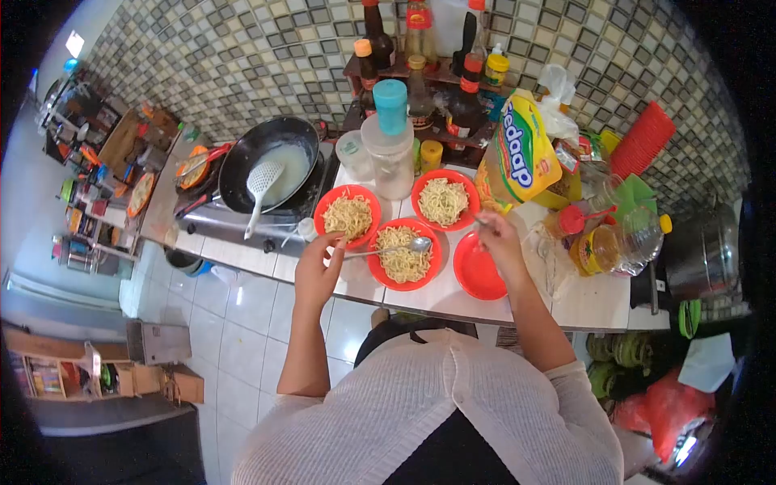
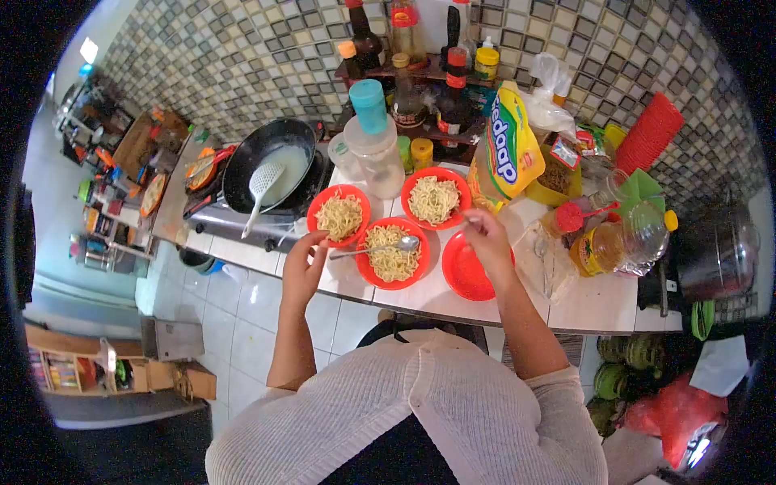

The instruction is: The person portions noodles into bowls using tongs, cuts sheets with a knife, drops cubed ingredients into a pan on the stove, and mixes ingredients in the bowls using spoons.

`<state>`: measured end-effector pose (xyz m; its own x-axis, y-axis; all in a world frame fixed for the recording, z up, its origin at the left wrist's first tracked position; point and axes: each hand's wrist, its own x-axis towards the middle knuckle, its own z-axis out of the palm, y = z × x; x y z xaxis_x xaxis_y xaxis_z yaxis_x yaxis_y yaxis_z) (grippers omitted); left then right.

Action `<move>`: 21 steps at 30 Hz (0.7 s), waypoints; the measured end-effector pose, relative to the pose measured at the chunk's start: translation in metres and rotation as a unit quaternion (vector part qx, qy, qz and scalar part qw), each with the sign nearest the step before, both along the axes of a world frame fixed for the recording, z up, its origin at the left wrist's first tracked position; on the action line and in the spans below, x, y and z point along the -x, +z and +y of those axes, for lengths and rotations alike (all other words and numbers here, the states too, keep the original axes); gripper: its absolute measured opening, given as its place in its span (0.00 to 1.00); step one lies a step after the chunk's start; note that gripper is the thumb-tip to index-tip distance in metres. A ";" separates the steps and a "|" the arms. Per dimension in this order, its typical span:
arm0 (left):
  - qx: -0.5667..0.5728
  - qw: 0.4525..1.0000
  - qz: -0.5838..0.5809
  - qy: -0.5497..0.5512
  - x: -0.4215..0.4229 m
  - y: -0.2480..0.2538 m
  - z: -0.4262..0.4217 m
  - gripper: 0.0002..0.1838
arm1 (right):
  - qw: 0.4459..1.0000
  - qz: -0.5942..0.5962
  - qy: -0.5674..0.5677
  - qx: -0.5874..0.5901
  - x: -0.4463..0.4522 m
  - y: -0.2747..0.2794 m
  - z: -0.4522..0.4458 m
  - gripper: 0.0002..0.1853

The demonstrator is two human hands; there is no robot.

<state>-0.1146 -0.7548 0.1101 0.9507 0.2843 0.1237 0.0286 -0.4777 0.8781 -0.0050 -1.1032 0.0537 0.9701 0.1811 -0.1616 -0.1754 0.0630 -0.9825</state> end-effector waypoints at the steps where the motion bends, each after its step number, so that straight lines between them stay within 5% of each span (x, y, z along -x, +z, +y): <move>1: -0.130 0.991 -0.014 -0.011 0.003 -0.003 -0.001 0.14 | 0.995 -0.089 -0.054 0.000 -0.007 -0.003 0.002 0.15; 2: -0.259 0.965 -0.024 -0.022 0.007 -0.005 -0.001 0.13 | 0.992 -0.095 -0.072 -0.043 -0.011 -0.006 0.004 0.11; 6: -0.300 0.954 -0.006 0.003 0.012 -0.004 -0.018 0.16 | 0.998 -0.057 -0.021 0.007 -0.016 -0.005 0.009 0.11; 8: -0.318 0.948 0.015 0.021 0.014 -0.006 -0.019 0.16 | 0.932 -0.293 -0.018 0.212 -0.017 0.003 0.004 0.11; 10: -0.385 0.921 0.047 0.044 0.013 -0.011 -0.014 0.20 | 0.904 -0.325 0.006 0.279 -0.013 0.027 -0.002 0.11; 13: -0.270 0.946 0.173 0.040 0.007 -0.017 -0.009 0.17 | 0.861 -0.355 0.033 0.363 -0.012 0.054 -0.005 0.09; 21: -0.229 0.955 0.188 -0.031 -0.005 -0.031 0.005 0.13 | 0.824 -0.384 0.060 0.412 -0.027 0.078 -0.014 0.08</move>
<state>-0.1092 -0.7500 0.0795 0.9656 0.2245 -0.1315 0.2601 -0.8204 0.5093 0.0223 -1.1170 0.1318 0.8266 0.4192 0.3755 0.5618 -0.6541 -0.5065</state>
